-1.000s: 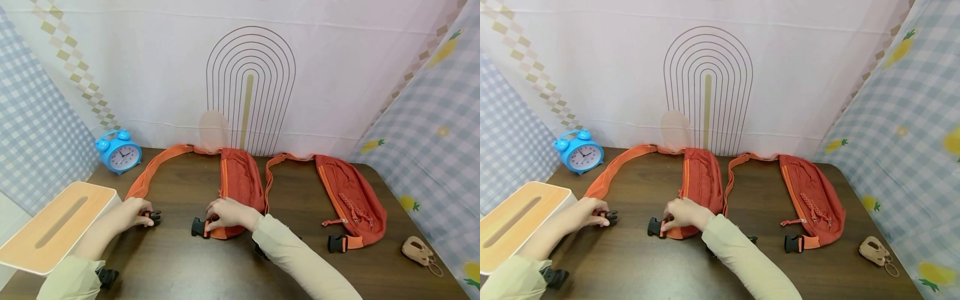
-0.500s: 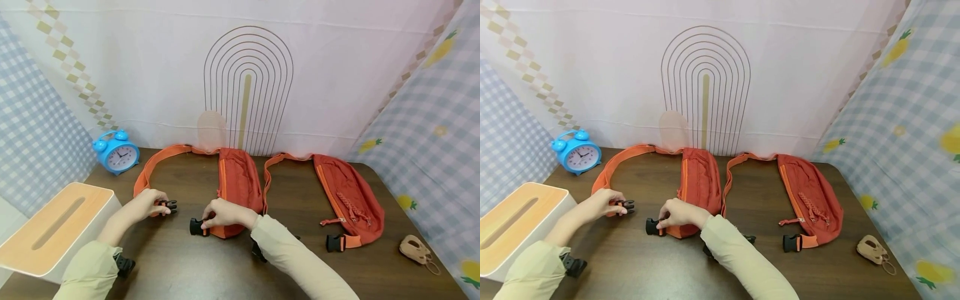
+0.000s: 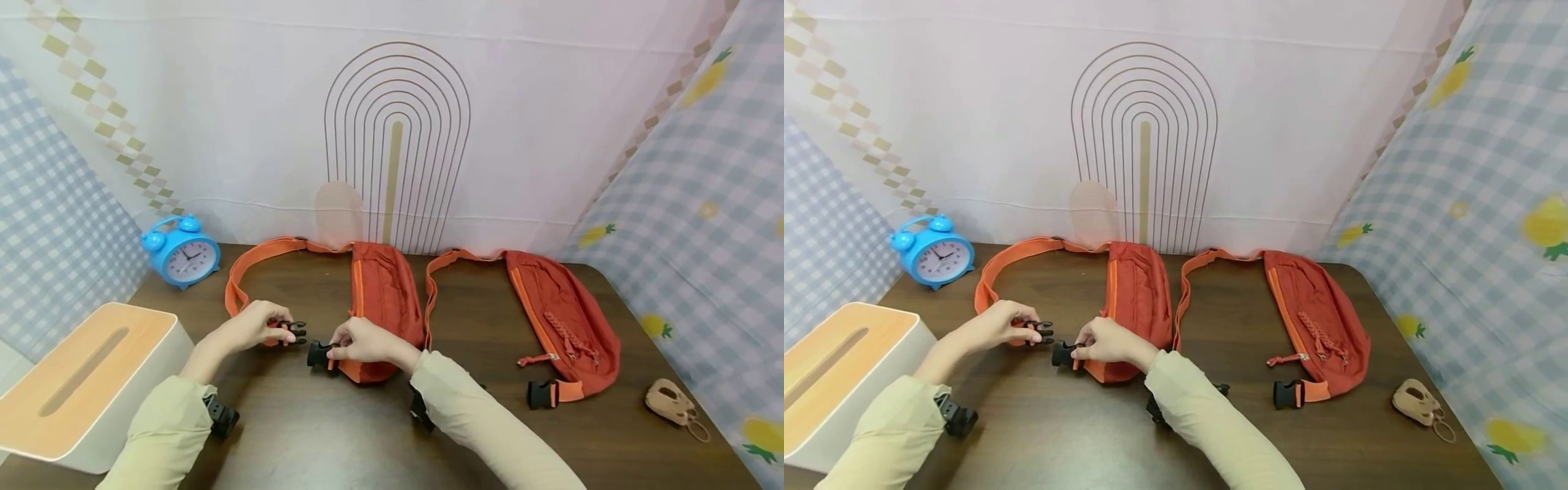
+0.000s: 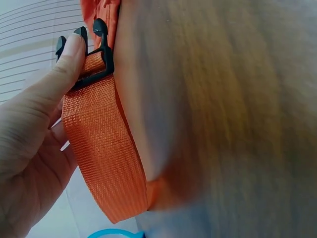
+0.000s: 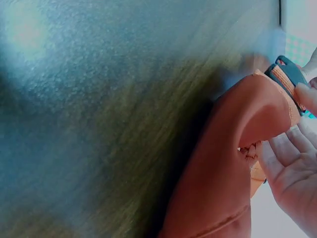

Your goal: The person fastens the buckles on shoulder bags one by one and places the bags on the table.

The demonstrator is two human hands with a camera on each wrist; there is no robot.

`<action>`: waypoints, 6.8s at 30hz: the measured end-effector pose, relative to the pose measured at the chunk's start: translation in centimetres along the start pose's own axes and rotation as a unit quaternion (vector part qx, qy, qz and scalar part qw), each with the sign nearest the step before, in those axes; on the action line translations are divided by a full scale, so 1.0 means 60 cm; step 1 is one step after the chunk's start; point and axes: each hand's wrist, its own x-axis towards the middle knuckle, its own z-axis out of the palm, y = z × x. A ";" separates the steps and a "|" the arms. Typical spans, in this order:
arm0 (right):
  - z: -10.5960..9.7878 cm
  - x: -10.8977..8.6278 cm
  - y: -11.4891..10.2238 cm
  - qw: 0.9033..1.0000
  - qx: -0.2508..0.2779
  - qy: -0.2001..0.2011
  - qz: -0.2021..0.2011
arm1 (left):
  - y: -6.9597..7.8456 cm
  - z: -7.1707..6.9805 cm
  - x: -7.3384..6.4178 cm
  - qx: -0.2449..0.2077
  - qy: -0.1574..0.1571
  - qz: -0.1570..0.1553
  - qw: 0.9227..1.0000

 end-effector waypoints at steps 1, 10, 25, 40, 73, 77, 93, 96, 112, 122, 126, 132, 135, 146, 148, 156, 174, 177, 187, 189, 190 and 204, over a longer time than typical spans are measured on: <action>0.000 0.000 0.000 1.000 0.002 0.006 0.004 | 0.000 -0.001 0.001 0.001 -0.002 0.003 1.000; -0.001 -0.001 -0.001 0.998 0.013 0.038 0.042 | -0.002 -0.005 0.013 -0.017 -0.015 0.005 1.000; 0.002 -0.004 -0.008 0.994 0.020 0.084 0.064 | 0.009 -0.019 0.029 -0.032 -0.056 0.037 0.997; -0.001 -0.006 -0.009 0.995 0.013 0.083 0.056 | 0.004 -0.021 0.024 -0.047 -0.067 0.026 0.996; 0.001 0.001 -0.008 0.994 0.022 0.086 0.061 | 0.012 -0.020 0.032 -0.042 -0.102 0.054 0.992; 0.000 0.001 -0.009 0.995 0.021 0.084 0.057 | 0.016 -0.016 0.036 -0.040 -0.103 0.070 0.991; 0.002 0.003 -0.005 0.995 0.033 0.078 0.044 | 0.015 -0.010 0.035 -0.032 -0.075 0.020 0.996; 0.002 0.003 -0.005 0.995 0.030 0.080 0.045 | 0.013 -0.011 0.034 -0.026 -0.069 0.009 0.997; -0.001 0.000 -0.008 0.994 0.013 0.093 0.062 | 0.020 -0.019 0.024 -0.051 -0.093 -0.028 0.994; 0.002 0.000 -0.008 0.994 0.005 0.094 0.053 | 0.016 -0.021 0.019 -0.097 -0.098 -0.022 0.990; 0.003 0.000 -0.008 0.994 0.008 0.098 0.049 | 0.014 -0.021 0.018 -0.101 -0.094 -0.012 0.990; 0.004 0.001 -0.007 0.994 0.006 0.102 0.042 | 0.010 -0.018 0.017 -0.084 -0.079 0.002 0.993; 0.005 0.002 -0.007 0.994 0.008 0.100 0.040 | 0.011 -0.019 0.014 -0.073 -0.073 0.002 0.995; 0.007 0.005 -0.007 0.995 0.008 0.094 0.035 | 0.017 -0.019 0.011 -0.067 -0.061 0.005 0.996; 0.007 0.005 -0.007 0.995 0.005 0.097 0.036 | 0.015 -0.019 0.011 -0.069 -0.061 0.003 0.996; 0.006 0.001 -0.005 0.993 -0.001 0.109 0.047 | 0.014 -0.016 0.015 -0.076 -0.059 -0.002 0.995; 0.002 0.003 -0.008 0.991 0.011 0.119 0.053 | 0.021 -0.014 0.014 -0.100 -0.051 -0.019 0.994; 0.004 0.004 -0.009 0.991 0.013 0.121 0.057 | 0.021 -0.014 0.012 -0.103 -0.046 -0.024 0.993; 0.007 0.005 -0.014 0.988 0.019 0.139 0.056 | 0.016 -0.014 0.008 -0.115 -0.031 -0.031 0.992; 0.007 0.006 -0.014 0.988 0.018 0.141 0.054 | 0.016 -0.014 0.006 -0.120 -0.029 -0.033 0.992; 0.007 0.006 -0.014 0.988 0.015 0.142 0.052 | 0.016 -0.015 0.006 -0.123 -0.028 -0.034 0.991; 0.006 0.004 -0.019 0.987 0.015 0.156 0.043 | 0.020 -0.013 0.003 -0.151 -0.014 -0.039 0.988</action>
